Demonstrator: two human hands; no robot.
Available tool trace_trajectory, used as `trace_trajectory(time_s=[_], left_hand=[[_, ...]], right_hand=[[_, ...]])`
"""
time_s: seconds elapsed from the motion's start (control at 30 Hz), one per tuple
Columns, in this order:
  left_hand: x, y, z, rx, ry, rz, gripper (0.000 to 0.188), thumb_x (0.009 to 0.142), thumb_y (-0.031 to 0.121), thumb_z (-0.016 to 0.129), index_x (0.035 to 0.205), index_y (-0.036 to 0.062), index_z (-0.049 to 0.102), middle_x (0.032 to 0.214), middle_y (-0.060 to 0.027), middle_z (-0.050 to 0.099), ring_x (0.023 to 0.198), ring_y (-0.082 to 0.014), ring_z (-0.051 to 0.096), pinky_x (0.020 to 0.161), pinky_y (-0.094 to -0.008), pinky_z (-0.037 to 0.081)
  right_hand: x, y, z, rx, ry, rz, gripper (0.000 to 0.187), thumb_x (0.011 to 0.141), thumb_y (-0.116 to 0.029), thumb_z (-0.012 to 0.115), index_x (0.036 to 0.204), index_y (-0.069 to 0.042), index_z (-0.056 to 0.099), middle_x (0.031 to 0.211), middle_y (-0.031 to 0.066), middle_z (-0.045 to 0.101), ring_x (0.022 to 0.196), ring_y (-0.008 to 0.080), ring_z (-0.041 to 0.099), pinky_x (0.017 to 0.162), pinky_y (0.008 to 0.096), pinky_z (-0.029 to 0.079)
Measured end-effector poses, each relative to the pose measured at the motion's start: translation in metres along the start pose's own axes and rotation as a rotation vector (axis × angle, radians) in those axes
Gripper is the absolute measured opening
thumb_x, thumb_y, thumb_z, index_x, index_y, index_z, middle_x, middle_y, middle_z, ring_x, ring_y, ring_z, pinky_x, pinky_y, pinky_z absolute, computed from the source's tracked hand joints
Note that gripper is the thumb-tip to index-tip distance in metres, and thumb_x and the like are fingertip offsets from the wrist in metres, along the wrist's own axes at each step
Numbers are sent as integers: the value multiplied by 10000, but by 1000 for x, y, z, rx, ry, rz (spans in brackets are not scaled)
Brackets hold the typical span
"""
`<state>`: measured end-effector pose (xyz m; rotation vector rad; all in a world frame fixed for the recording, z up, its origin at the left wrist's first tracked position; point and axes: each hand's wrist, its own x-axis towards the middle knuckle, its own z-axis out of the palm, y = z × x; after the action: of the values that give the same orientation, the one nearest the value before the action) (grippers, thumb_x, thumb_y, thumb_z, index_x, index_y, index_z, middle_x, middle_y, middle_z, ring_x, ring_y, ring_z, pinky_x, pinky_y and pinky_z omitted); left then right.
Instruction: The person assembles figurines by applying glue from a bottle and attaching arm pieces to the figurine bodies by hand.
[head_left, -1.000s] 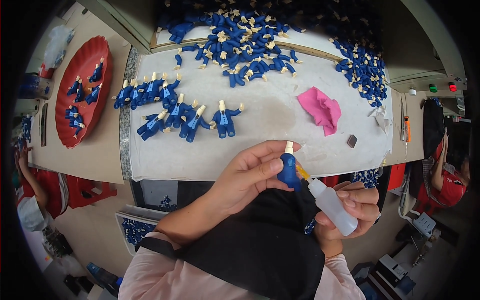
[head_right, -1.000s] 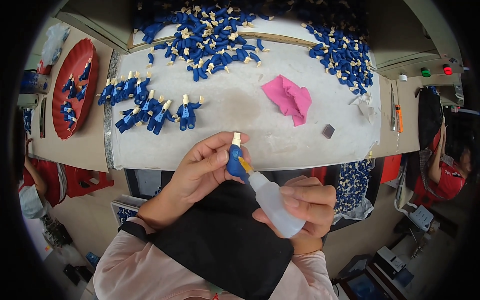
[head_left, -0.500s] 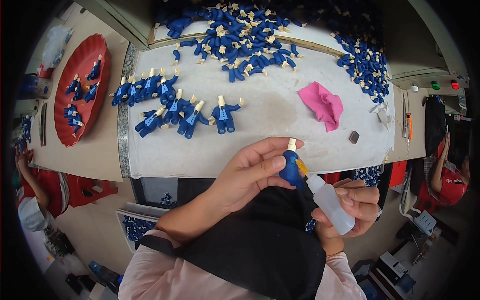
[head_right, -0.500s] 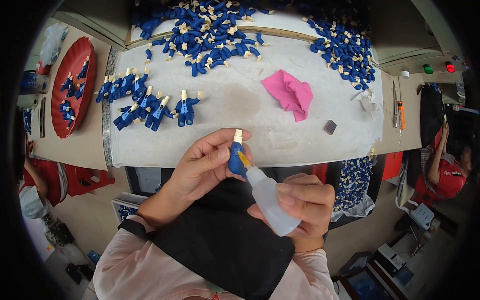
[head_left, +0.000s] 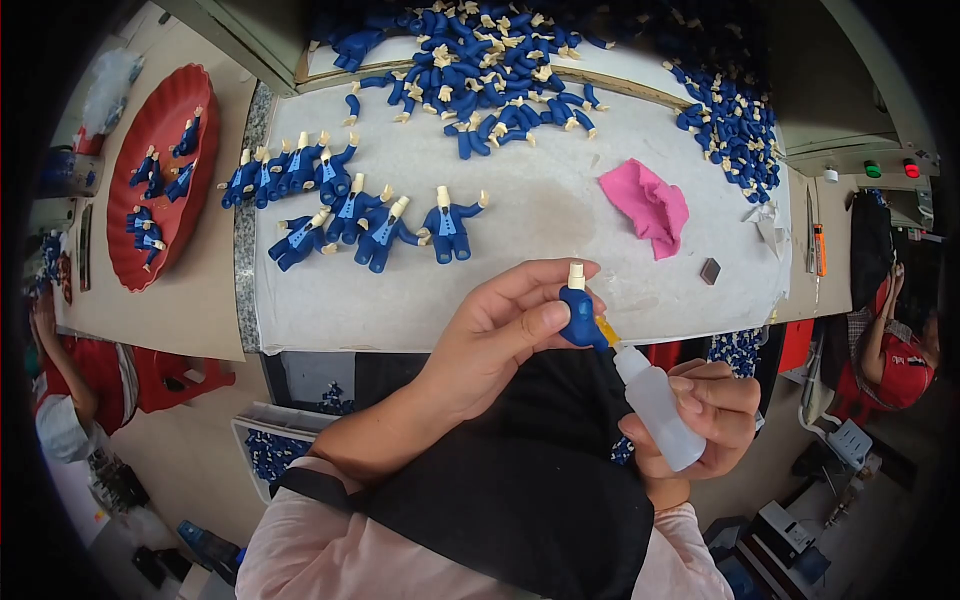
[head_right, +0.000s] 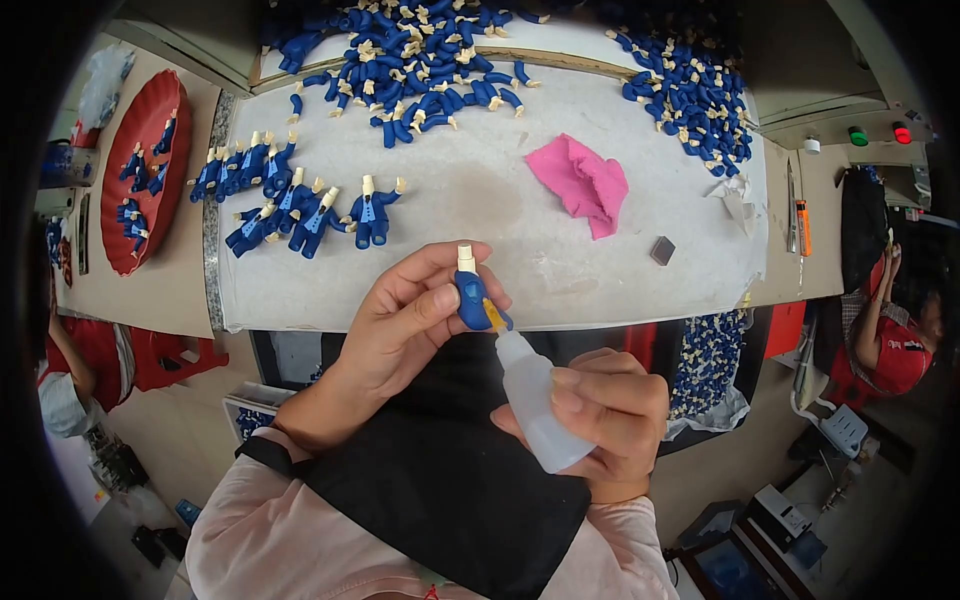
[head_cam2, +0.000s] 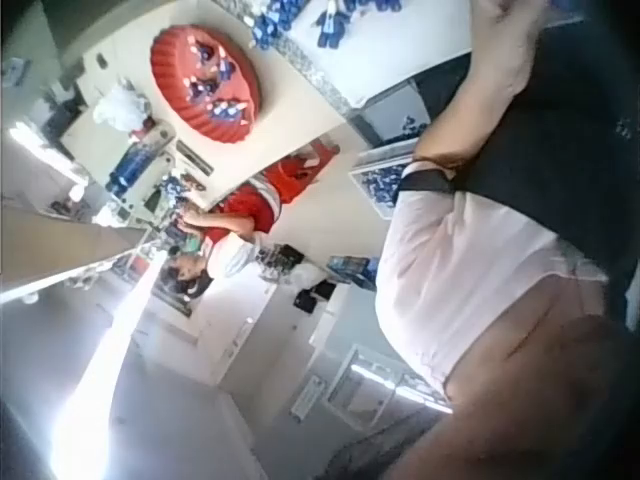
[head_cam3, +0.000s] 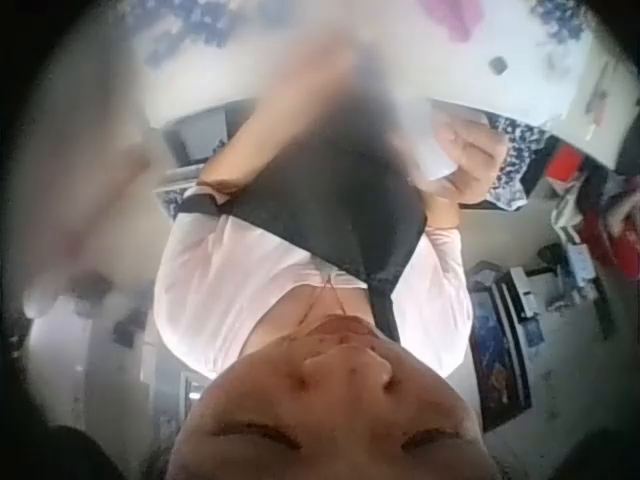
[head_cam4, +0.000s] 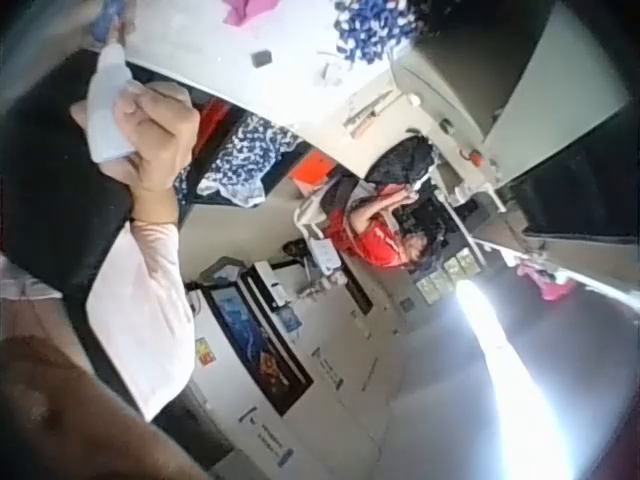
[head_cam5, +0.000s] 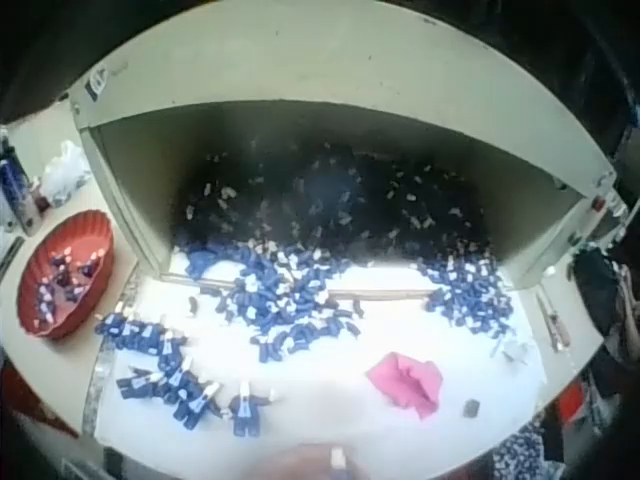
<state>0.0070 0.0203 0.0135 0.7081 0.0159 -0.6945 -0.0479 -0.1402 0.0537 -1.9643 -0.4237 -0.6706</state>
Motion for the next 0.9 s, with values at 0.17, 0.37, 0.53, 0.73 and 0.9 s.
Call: trace_trajectory(time_s=[0.17,0.37,0.53,0.73,0.9], left_hand=[[1,0,1,25,24,35,340,852,142,472,1166,20,428,993,-131,543,909,-177,542,806,-298,435],[1,0,0,48,20,38,346,855,137,465,1177,16,422,1004,-130,541,925,-173,534,815,-301,425],[1,-2,-1,14,-12,12,346,858,145,460,1178,17,423,999,-129,541,929,-173,530,815,-299,419],[1,-2,0,14,-30,-21,353,859,163,459,1177,13,425,983,-130,545,930,-182,527,826,-304,405],[1,-3,1,14,-26,-49,353,858,167,463,1174,14,430,965,-130,551,930,-185,525,831,-304,400]], right_hand=[[0,-3,-1,4,-9,9,436,566,-141,789,874,-43,496,789,68,438,602,129,499,508,229,430],[0,-3,-1,-26,-25,35,455,558,-169,795,889,-35,513,779,61,445,609,126,508,514,234,437],[0,-3,3,7,38,90,441,557,-201,796,857,-54,509,754,47,455,607,113,503,535,229,435],[-1,-2,3,-6,57,111,447,552,-224,799,845,-65,502,748,39,462,610,106,500,539,218,428],[-1,1,2,-8,62,89,444,555,-229,797,845,-64,503,751,39,462,613,107,500,540,219,429]])
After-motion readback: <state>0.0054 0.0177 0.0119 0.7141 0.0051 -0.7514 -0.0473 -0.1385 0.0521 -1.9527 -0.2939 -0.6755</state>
